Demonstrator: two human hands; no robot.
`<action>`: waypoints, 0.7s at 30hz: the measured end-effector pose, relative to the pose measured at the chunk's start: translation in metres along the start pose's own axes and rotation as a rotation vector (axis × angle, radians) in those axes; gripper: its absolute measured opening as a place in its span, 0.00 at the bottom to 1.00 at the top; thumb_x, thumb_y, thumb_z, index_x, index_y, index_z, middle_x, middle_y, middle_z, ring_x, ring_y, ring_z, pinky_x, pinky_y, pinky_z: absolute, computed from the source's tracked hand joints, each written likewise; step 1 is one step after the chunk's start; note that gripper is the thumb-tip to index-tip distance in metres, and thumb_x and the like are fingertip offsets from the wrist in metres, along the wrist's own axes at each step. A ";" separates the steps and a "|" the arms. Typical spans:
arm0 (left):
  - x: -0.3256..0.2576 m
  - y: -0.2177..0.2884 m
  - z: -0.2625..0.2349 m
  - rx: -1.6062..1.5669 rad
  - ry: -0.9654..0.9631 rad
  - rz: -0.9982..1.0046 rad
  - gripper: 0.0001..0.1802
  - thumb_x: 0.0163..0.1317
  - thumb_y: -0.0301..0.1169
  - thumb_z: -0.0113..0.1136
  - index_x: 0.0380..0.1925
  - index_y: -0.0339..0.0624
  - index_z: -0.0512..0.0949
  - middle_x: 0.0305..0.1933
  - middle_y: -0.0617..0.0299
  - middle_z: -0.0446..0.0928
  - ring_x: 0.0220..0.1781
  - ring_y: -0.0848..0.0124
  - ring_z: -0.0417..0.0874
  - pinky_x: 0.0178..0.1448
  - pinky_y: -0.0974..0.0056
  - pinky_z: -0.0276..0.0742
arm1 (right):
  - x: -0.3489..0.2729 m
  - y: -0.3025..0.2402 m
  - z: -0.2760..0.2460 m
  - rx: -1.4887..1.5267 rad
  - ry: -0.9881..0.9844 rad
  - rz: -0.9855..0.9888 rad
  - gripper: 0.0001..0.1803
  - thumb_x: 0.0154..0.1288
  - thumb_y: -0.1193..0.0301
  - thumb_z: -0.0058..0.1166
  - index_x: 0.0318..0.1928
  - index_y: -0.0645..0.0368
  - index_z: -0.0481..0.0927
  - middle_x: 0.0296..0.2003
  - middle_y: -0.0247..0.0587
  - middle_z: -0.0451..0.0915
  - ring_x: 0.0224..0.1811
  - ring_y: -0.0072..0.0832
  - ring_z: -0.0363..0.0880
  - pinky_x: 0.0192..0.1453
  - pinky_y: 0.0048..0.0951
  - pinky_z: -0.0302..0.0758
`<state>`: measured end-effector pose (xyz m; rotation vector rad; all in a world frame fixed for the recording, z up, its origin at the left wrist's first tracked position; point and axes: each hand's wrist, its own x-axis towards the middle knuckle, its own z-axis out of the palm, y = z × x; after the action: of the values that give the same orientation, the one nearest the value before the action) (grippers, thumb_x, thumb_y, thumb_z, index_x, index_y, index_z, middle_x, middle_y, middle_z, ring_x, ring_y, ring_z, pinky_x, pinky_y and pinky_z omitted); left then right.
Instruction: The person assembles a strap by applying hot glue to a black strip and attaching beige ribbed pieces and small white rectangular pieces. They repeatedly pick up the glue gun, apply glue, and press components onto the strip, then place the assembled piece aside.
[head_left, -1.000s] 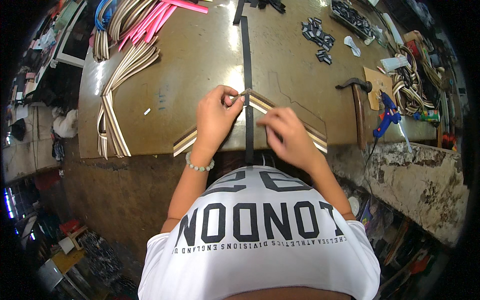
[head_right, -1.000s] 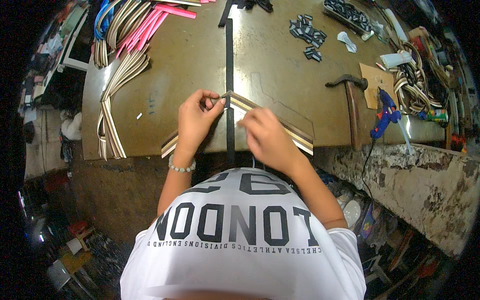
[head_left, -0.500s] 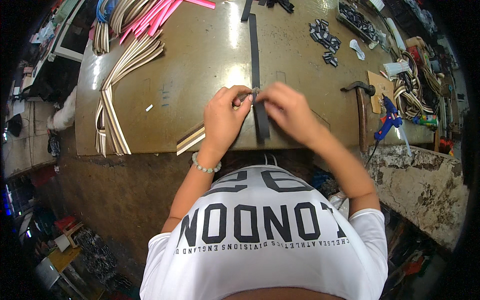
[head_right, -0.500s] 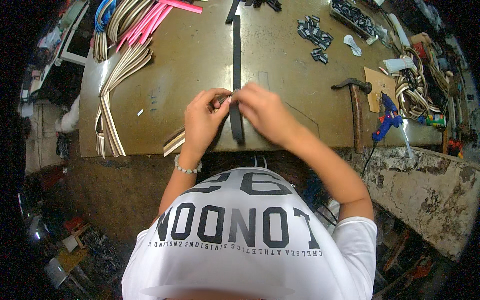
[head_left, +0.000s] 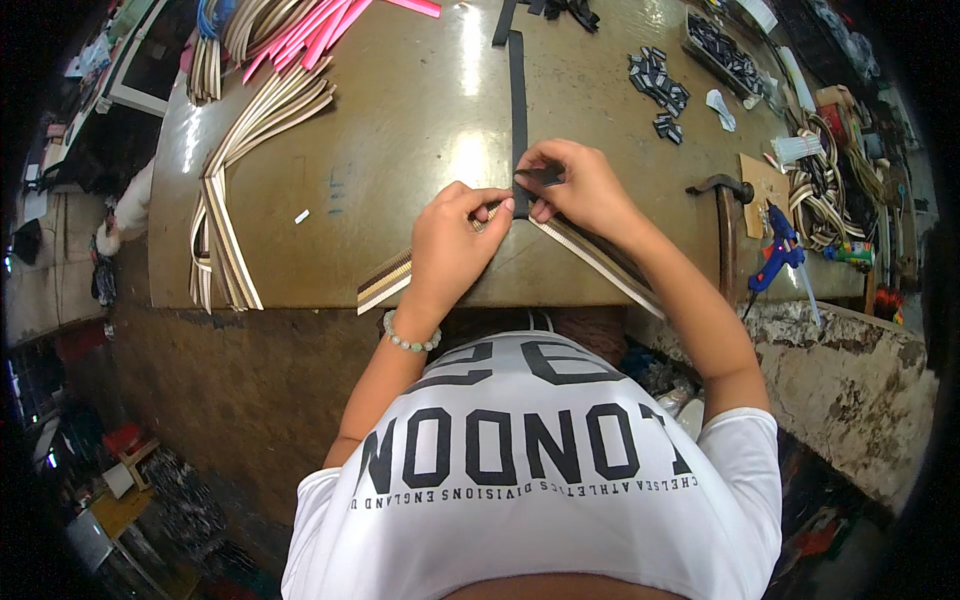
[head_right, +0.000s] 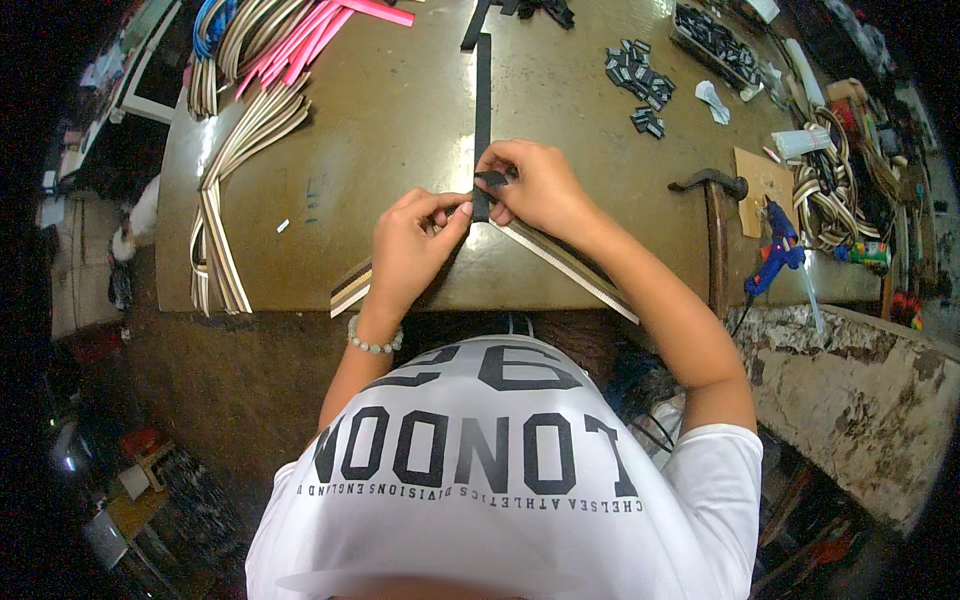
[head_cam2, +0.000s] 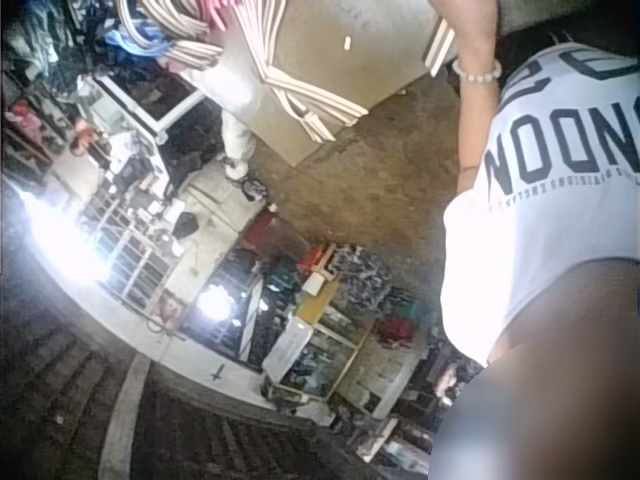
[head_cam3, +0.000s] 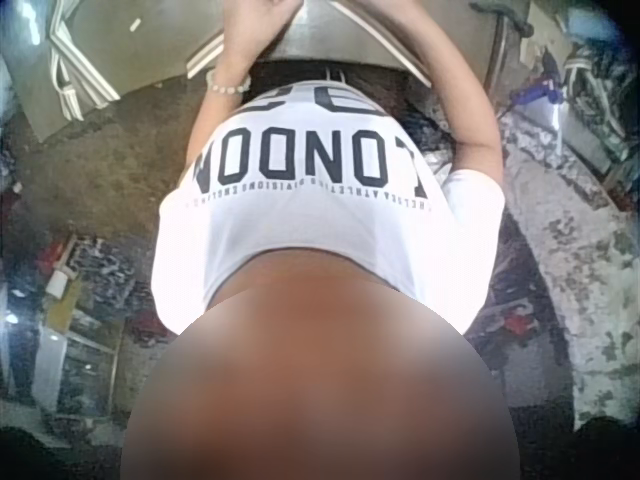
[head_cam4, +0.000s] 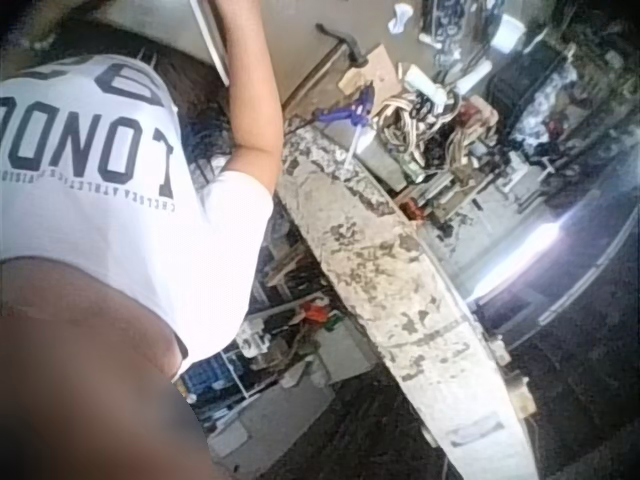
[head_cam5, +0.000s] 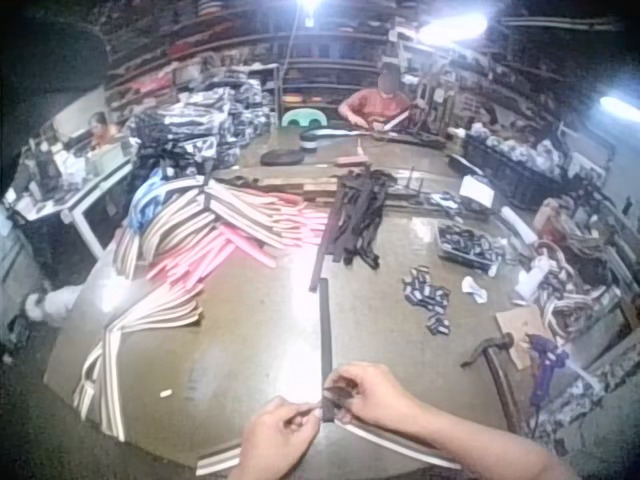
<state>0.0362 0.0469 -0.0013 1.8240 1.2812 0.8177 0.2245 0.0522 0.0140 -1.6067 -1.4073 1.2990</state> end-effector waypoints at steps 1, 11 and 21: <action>0.000 0.000 0.000 0.024 0.001 0.021 0.08 0.56 0.34 0.69 0.35 0.45 0.87 0.23 0.60 0.73 0.25 0.66 0.76 0.32 0.61 0.72 | 0.001 0.002 0.000 0.002 0.005 -0.010 0.05 0.64 0.82 0.58 0.40 0.67 0.78 0.29 0.39 0.80 0.25 0.25 0.85 0.26 0.26 0.81; -0.009 0.011 0.005 0.335 -0.048 0.135 0.16 0.63 0.37 0.63 0.52 0.54 0.83 0.32 0.61 0.74 0.28 0.62 0.78 0.34 0.60 0.75 | 0.015 -0.012 -0.007 -0.595 0.318 -0.339 0.11 0.64 0.76 0.60 0.45 0.68 0.78 0.31 0.48 0.81 0.27 0.41 0.84 0.37 0.37 0.81; -0.008 -0.003 -0.001 0.047 -0.023 0.136 0.11 0.63 0.27 0.62 0.45 0.43 0.85 0.33 0.58 0.74 0.26 0.70 0.75 0.35 0.65 0.74 | -0.074 0.022 0.043 -0.911 0.272 -0.577 0.27 0.55 0.83 0.53 0.58 0.65 0.75 0.59 0.48 0.74 0.56 0.48 0.71 0.62 0.40 0.71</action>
<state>0.0318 0.0404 -0.0046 1.9692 1.1815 0.8433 0.1955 -0.0306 -0.0004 -1.5910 -2.2074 0.0631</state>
